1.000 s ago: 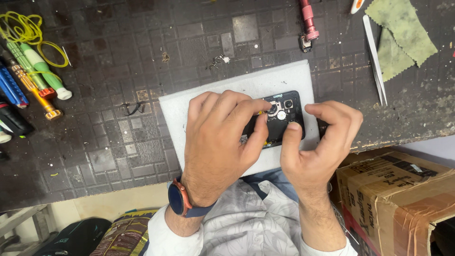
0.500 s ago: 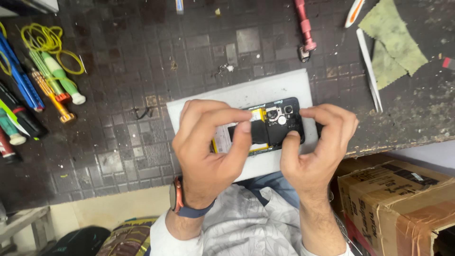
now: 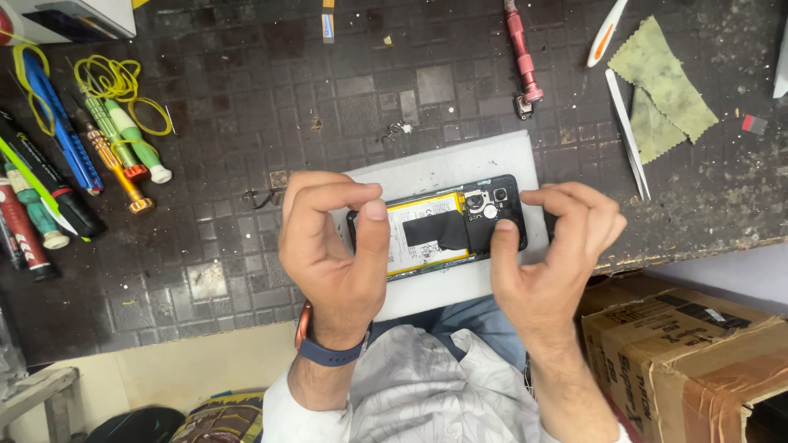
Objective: The person disassembles a smartphone, removes the battery, and uses tweezers to manipulate internal components. The person then reassembles the phone by placing the back cover and securing it.
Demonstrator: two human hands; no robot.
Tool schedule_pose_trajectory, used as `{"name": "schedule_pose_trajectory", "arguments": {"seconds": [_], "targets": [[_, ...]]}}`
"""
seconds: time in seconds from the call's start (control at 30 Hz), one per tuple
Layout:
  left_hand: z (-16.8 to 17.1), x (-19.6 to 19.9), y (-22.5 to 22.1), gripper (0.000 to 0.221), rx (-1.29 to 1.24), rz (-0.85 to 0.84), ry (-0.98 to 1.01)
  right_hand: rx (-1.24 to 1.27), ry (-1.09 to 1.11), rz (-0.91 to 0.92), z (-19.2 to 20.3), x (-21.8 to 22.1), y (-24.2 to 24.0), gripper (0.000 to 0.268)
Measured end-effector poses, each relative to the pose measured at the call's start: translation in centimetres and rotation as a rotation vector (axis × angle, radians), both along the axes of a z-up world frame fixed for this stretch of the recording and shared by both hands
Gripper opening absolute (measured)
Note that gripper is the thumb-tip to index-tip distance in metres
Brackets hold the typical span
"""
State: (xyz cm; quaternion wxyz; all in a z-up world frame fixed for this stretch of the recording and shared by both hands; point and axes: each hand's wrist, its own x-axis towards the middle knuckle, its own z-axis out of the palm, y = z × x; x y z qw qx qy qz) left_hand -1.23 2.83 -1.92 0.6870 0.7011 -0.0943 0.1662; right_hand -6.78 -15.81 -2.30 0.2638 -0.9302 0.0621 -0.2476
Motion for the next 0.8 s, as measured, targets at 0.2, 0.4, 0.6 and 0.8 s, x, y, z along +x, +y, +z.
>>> {"name": "schedule_pose_trajectory", "arguments": {"seconds": [0.2, 0.4, 0.6, 0.8], "targets": [[-0.4, 0.6, 0.0, 0.005, -0.069, -0.011, 0.021, -0.249, -0.037, 0.127, 2.3, 4.4, -4.6, 0.025], [-1.0, 0.7, 0.0, 0.005, -0.081, -0.046, 0.038, -0.626, 0.092, 0.480, 4.5, 15.2, -11.0, 0.040], [-1.3, 1.1, 0.5, 0.005, -0.319, 0.030, 0.113, -0.420, 0.167, 0.597, 2.1, 16.5, -11.7, 0.028], [-1.8, 1.2, 0.3, 0.005, -0.472, 0.076, 0.095, -0.425, 0.201, 0.611, 2.0, 16.1, -13.0, 0.020]]}}
